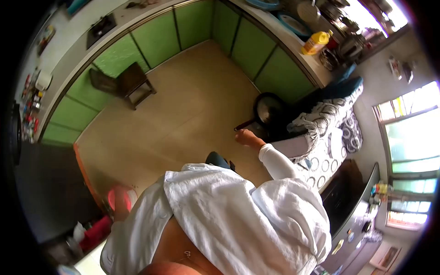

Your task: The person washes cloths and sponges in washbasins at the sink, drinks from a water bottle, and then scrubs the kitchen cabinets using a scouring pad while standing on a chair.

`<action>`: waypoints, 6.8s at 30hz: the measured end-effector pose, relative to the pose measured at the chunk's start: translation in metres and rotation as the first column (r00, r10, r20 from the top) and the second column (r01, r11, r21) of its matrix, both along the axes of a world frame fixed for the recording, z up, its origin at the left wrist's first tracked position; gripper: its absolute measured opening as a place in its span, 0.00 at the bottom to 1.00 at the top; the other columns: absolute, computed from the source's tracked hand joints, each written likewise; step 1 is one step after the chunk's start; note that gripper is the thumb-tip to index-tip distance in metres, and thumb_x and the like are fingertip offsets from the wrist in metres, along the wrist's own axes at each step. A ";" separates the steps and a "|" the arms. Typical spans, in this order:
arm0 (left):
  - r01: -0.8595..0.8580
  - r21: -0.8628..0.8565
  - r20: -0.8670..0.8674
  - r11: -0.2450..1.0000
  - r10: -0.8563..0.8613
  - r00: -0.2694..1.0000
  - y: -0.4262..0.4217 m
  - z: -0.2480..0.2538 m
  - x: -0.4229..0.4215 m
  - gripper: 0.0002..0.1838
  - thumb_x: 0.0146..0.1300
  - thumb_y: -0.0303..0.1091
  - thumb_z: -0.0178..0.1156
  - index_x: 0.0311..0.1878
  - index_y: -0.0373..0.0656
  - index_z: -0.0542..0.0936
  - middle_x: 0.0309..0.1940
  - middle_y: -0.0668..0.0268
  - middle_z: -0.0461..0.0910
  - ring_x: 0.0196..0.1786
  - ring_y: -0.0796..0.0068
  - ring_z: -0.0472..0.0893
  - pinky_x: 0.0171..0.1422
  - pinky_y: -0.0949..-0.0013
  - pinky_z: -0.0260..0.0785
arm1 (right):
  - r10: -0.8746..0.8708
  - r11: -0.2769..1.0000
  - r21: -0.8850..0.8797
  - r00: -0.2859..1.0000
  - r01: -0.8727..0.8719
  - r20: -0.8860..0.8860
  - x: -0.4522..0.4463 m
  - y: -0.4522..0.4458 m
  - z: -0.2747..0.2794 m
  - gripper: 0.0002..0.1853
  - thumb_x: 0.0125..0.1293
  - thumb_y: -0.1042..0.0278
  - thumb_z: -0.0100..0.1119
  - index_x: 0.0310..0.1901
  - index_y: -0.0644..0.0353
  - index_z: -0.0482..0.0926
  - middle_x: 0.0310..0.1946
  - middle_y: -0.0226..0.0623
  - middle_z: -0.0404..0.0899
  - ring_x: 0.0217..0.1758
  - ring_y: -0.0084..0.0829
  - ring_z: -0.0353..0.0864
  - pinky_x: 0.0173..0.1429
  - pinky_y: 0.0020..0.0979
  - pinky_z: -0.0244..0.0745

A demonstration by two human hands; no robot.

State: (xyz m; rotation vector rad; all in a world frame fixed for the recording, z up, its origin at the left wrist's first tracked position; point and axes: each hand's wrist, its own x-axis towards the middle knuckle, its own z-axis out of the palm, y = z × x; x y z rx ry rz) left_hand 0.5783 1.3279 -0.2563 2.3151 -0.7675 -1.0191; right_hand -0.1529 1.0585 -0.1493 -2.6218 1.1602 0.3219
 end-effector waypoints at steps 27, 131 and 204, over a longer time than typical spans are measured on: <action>-0.036 0.301 -0.317 0.953 0.136 0.939 -0.552 0.053 -0.085 0.04 0.54 0.30 0.51 0.26 0.52 0.68 0.18 0.74 0.61 0.20 0.78 0.62 0.26 0.69 0.54 | -0.457 0.887 -0.016 0.882 0.462 0.113 -0.113 -0.478 0.030 0.09 0.54 0.65 0.49 0.31 0.58 0.77 0.26 0.40 0.77 0.31 0.41 0.78 0.32 0.36 0.73; -0.410 -0.635 0.113 0.655 0.604 0.789 -1.404 0.267 0.046 0.32 0.51 0.38 0.64 0.58 0.41 0.64 0.50 0.56 0.70 0.47 0.65 0.73 0.38 0.66 0.73 | -0.655 0.219 -0.668 0.614 0.711 0.440 -0.165 -0.951 0.218 0.08 0.56 0.67 0.52 0.38 0.51 0.75 0.35 0.34 0.76 0.35 0.38 0.77 0.35 0.36 0.72; 0.880 -0.065 -0.980 0.471 0.136 -0.145 -1.199 0.286 -0.976 0.16 0.59 0.33 0.53 0.48 0.37 0.70 0.45 0.54 0.73 0.50 0.58 0.72 0.51 0.60 0.70 | -0.576 -0.347 0.809 -0.788 0.475 0.216 -0.449 -0.473 0.315 0.21 0.61 0.45 0.49 0.23 0.55 0.68 0.15 0.22 0.64 0.15 0.12 0.58 0.18 0.14 0.56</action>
